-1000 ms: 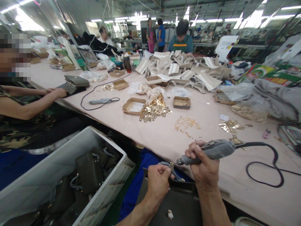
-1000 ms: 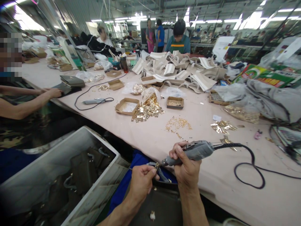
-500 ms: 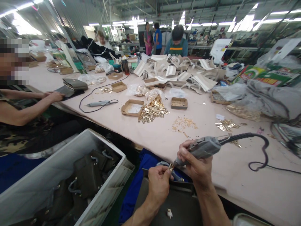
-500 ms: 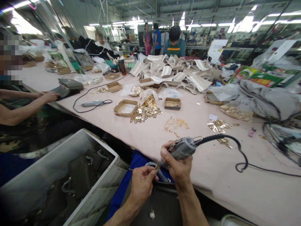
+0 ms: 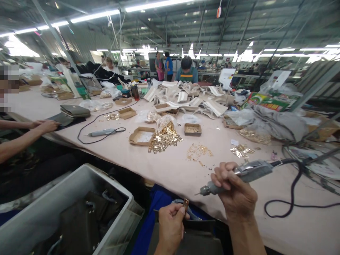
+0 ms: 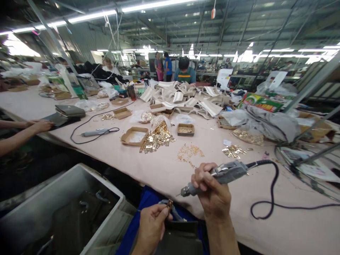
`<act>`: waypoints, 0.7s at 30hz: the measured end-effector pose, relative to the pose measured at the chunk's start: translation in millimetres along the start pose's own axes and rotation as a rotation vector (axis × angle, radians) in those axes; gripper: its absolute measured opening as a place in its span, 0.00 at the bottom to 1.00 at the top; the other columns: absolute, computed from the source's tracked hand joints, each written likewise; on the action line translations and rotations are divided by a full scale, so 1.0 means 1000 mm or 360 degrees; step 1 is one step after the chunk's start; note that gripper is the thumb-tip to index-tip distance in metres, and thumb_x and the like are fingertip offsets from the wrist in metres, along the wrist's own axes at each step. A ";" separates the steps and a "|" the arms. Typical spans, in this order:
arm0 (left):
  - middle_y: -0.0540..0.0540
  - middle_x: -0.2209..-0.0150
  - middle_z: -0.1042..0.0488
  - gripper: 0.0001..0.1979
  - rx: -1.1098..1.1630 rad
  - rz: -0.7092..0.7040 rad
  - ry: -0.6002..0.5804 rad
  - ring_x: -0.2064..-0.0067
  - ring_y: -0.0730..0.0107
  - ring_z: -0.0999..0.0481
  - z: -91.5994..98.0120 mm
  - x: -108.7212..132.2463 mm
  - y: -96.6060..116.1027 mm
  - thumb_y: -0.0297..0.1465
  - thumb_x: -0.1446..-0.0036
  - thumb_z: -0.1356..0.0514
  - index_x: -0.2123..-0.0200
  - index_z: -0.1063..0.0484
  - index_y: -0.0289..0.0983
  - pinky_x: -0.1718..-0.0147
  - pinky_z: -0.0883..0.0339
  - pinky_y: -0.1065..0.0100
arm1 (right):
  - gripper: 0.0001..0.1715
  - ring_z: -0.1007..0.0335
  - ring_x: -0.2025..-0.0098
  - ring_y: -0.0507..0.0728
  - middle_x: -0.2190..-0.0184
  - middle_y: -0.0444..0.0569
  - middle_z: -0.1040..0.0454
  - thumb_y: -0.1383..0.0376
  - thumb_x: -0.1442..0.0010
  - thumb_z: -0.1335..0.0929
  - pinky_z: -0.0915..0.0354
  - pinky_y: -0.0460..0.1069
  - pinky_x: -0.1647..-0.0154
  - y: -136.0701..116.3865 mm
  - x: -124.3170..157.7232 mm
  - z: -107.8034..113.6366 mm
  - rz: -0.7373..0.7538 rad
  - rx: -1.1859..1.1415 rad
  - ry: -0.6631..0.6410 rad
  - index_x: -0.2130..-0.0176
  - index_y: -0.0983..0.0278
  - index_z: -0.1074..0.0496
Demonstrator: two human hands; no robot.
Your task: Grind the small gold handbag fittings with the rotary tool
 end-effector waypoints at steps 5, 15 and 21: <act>0.40 0.79 0.21 0.25 0.0076 0.0003 -0.0012 0.90 0.78 0.43 0.002 -0.003 -0.008 0.51 0.50 0.33 0.76 0.20 0.32 0.90 0.57 0.72 | 0.16 0.42 0.75 0.47 0.71 0.41 0.34 0.72 0.51 0.22 0.35 0.44 0.71 -0.011 -0.036 0.059 0.0104 -0.0009 0.0405 0.65 0.63 0.28; 0.40 0.78 0.19 0.27 0.0035 -0.0117 0.0086 0.80 0.62 0.24 0.008 -0.018 -0.009 0.54 0.55 0.30 0.75 0.17 0.33 0.81 0.33 0.69 | 0.20 0.34 0.73 0.47 0.68 0.41 0.29 0.75 0.53 0.23 0.29 0.44 0.70 0.010 -0.116 0.170 0.0034 -0.0137 0.0745 0.62 0.64 0.30; 0.40 0.78 0.19 0.28 -0.0064 -0.0157 0.0052 0.76 0.60 0.21 0.006 -0.028 -0.015 0.57 0.53 0.31 0.74 0.16 0.34 0.76 0.30 0.69 | 0.19 0.34 0.75 0.48 0.71 0.40 0.29 0.77 0.53 0.24 0.29 0.45 0.72 0.045 -0.159 0.184 -0.0042 -0.0143 0.0764 0.65 0.64 0.32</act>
Point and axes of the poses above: each hand's wrist, its own x-axis away from the middle knuckle, its own z-axis out of the back of the hand, y = z × x, the point moved 8 cm from there along -x, towards the middle knuckle
